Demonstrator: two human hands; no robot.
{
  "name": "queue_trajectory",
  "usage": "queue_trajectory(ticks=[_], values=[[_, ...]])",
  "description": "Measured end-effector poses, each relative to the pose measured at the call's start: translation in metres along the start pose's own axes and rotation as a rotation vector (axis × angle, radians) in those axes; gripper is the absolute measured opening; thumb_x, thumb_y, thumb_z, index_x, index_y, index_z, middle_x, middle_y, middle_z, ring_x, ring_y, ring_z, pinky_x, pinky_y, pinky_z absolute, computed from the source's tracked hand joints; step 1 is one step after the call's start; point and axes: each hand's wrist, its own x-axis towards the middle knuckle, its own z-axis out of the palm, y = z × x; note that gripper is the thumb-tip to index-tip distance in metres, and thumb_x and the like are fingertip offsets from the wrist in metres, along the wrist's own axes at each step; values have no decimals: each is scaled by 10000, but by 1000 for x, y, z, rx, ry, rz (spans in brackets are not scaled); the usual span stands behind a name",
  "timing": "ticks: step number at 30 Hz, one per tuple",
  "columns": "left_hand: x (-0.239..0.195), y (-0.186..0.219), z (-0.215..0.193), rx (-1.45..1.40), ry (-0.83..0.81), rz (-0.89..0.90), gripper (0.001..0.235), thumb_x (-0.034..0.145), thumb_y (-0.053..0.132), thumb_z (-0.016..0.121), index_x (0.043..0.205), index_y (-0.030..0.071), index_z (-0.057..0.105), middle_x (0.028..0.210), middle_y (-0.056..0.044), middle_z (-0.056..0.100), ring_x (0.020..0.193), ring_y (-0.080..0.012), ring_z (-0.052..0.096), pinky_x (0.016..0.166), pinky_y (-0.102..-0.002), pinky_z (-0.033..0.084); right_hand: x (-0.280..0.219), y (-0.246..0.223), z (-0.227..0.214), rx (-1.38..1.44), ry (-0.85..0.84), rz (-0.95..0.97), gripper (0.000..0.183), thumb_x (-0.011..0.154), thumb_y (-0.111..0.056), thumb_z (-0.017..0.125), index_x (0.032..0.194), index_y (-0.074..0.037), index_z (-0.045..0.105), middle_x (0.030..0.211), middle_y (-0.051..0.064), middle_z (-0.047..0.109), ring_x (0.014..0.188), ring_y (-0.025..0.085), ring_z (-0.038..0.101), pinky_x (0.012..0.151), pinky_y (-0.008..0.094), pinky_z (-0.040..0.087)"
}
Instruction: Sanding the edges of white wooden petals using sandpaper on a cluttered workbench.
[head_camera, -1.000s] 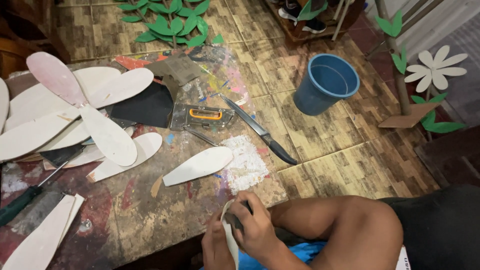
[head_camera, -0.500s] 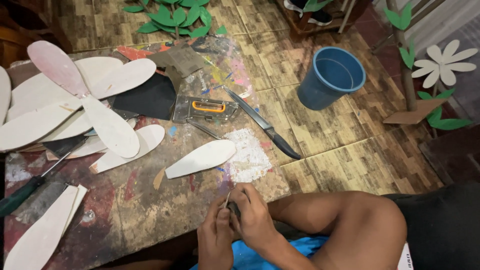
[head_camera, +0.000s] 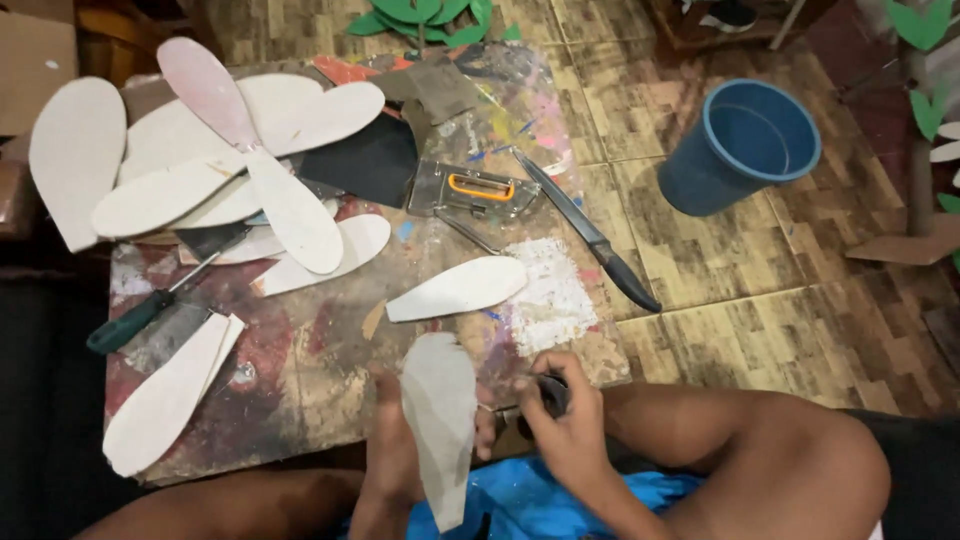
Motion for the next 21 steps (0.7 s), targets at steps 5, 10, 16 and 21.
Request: queue_trajectory(ticks=[5,10,16,21], values=[[4,-2,-2,60,-56,-30,1152,769,827,332,1370,-130,553,1053,-386,714,724,-489,685,574,-564,587,9,-10,4,240,-69,-48,143,943,-143,652,930,-98,517,1112,155,766,981,190,704,824,339,564],[-2,-3,7,649,232,64,668,961,585,290,1199,83,661,767,-213,767,636,-282,682,558,-415,545,5,-11,10,390,-7,-65,162,926,-42,648,959,-63,491,1119,223,701,863,215,700,671,320,595],[-8,-11,26,602,108,114,797,877,568,422,1330,-16,722,736,-243,805,662,-291,787,593,-360,636,9,-19,0,170,67,-246,205,902,-48,727,954,-68,529,1041,157,734,1006,238,733,854,339,600],[-12,-10,38,843,91,312,702,906,576,444,1261,71,778,803,-99,806,709,-157,751,607,-293,576,9,-18,2,44,89,-278,200,898,-82,748,917,-90,549,1006,111,747,960,207,740,861,345,597]])
